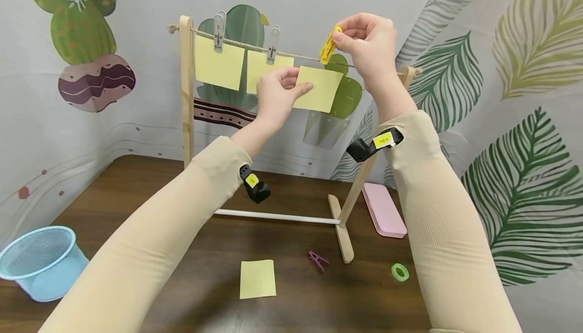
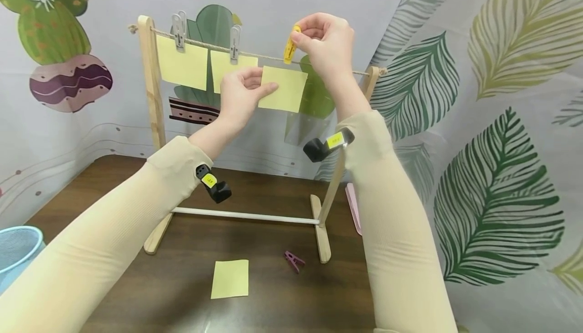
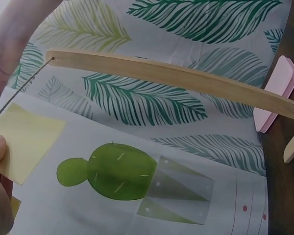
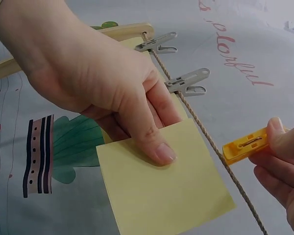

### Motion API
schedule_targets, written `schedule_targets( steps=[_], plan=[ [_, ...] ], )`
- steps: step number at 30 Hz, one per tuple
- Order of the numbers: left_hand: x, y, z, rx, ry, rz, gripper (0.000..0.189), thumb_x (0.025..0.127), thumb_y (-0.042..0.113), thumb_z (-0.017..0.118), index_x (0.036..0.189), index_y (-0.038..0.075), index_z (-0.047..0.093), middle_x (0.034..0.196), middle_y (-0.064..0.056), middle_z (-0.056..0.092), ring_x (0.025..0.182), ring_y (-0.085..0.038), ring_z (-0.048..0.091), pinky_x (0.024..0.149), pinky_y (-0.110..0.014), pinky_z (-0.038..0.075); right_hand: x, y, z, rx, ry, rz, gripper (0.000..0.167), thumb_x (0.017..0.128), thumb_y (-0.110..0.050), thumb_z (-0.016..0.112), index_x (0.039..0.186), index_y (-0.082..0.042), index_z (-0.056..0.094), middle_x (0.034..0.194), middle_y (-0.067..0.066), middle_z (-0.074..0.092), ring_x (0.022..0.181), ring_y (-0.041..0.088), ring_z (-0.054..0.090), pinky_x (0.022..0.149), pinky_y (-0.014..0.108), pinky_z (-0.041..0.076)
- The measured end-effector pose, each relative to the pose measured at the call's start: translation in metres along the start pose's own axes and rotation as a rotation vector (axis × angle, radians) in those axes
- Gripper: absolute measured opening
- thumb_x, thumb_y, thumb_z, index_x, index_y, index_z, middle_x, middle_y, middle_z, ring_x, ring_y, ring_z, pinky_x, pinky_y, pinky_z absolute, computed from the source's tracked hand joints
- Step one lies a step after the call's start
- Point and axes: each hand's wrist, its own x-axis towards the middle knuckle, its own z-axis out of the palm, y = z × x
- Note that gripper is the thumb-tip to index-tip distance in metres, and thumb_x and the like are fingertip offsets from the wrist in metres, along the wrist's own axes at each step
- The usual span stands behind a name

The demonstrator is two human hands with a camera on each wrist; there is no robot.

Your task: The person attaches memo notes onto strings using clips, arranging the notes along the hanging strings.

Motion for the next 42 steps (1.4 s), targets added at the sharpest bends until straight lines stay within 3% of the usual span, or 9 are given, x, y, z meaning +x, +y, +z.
schedule_targets(
  steps=[17,22,30,42],
  plan=[
    [-0.0022,0.0002,0.0007,0.004,0.027,0.048,0.035,0.083,0.012,0.079,0.114,-0.001,0.069,0.106,-0.017,0.073,0.098,-0.022,0.070,0.085,-0.025,0.054,0.0015,0.0031,0.0020,-0.115,-0.049,0.067,0.012,0.086,-0.006,0.074,0.078,-0.015,0.071,0.065,-0.009,0.065,0.065,0.005,0.060,0.069,0.019,0.047],
    [-0.0010,-0.0011,0.0005,-0.012,0.032,0.056,0.035,0.083,0.011,0.079,0.113,-0.003,0.069,0.105,-0.019,0.073,0.097,-0.023,0.070,0.085,-0.025,0.054,0.0009,0.0031,0.0021,-0.166,-0.088,0.080,0.002,0.088,-0.009,0.072,0.090,-0.008,0.074,0.067,-0.010,0.065,0.069,0.006,0.062,0.071,0.020,0.048],
    [-0.0018,-0.0045,-0.0004,-0.041,0.038,0.016,0.036,0.083,0.012,0.079,0.113,-0.003,0.068,0.107,-0.019,0.072,0.098,-0.022,0.069,0.085,-0.024,0.054,-0.0008,0.0020,0.0005,-0.310,-0.186,0.108,0.022,0.089,-0.012,0.071,0.109,-0.003,0.068,0.077,-0.010,0.067,0.078,0.005,0.063,0.075,0.018,0.051],
    [-0.0021,-0.0051,-0.0010,-0.054,0.020,-0.004,0.035,0.084,0.013,0.078,0.113,-0.003,0.068,0.108,-0.019,0.072,0.100,-0.022,0.070,0.086,-0.025,0.054,-0.0036,0.0021,-0.0017,-0.366,-0.256,0.092,0.036,0.091,-0.017,0.070,0.123,-0.001,0.065,0.097,0.000,0.070,0.089,0.006,0.066,0.083,0.020,0.052]
  ],
)
